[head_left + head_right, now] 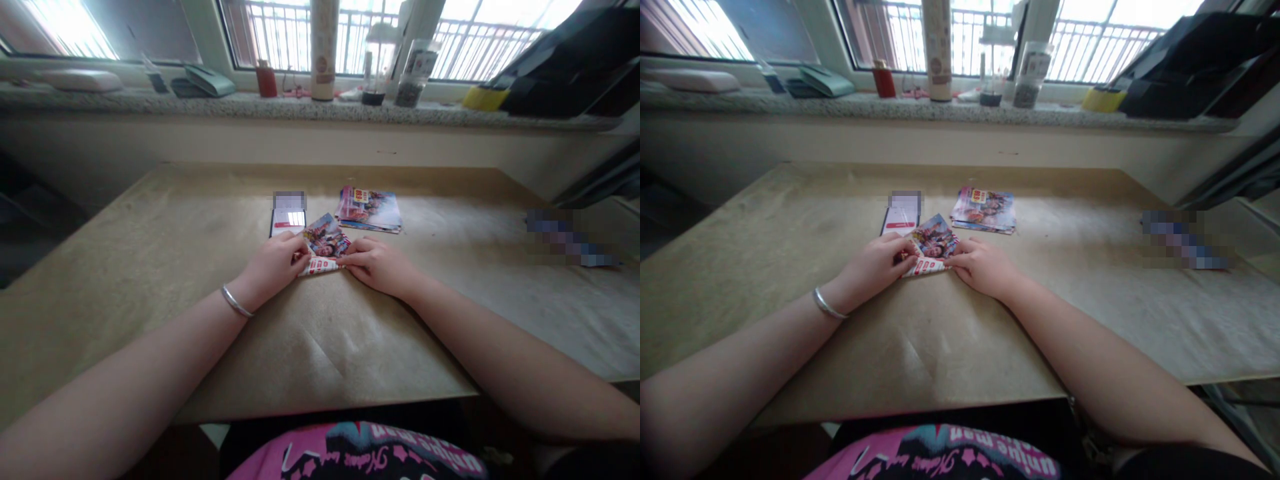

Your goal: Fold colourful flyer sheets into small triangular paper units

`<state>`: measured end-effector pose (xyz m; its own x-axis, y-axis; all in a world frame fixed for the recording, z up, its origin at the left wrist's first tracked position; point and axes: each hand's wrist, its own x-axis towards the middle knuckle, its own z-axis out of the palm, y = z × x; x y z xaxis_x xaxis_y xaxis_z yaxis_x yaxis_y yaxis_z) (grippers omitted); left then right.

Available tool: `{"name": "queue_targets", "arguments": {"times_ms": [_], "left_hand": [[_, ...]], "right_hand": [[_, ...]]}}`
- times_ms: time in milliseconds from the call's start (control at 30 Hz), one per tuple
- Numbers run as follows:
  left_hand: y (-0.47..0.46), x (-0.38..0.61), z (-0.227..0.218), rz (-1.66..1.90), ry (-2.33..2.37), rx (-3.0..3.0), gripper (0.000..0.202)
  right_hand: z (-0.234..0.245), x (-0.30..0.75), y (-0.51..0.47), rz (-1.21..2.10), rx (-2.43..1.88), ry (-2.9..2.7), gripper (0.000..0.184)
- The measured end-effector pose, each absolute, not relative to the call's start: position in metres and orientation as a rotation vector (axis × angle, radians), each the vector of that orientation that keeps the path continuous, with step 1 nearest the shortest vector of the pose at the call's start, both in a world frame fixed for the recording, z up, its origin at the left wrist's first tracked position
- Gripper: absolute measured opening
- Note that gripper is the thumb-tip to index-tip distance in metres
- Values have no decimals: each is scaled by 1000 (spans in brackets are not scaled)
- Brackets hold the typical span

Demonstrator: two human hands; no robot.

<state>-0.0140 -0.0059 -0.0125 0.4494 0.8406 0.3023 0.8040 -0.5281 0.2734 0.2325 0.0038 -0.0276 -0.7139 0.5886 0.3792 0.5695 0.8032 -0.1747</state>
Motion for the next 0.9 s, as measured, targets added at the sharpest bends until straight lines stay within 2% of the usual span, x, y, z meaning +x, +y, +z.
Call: {"name": "queue_targets", "arguments": {"times_ms": [133,267,500,667,900], "left_hand": [[-13,-23,-11,648,1238,2719,31],[-15,-28,-10,502,1164,2874,24],[-11,-23,-10,518,1178,2938,25],[-17,-21,-7,371,1225,3027,26],[-22,-18,-7,337,1286,3081,28]], "right_hand": [[-27,233,3,58,-864,-2572,27],[-27,233,3,51,-876,-2580,28],[-29,233,1,-12,-926,-2599,30],[-27,232,1,-32,-921,-2615,30],[-28,232,2,-21,-907,-2593,30]]}}
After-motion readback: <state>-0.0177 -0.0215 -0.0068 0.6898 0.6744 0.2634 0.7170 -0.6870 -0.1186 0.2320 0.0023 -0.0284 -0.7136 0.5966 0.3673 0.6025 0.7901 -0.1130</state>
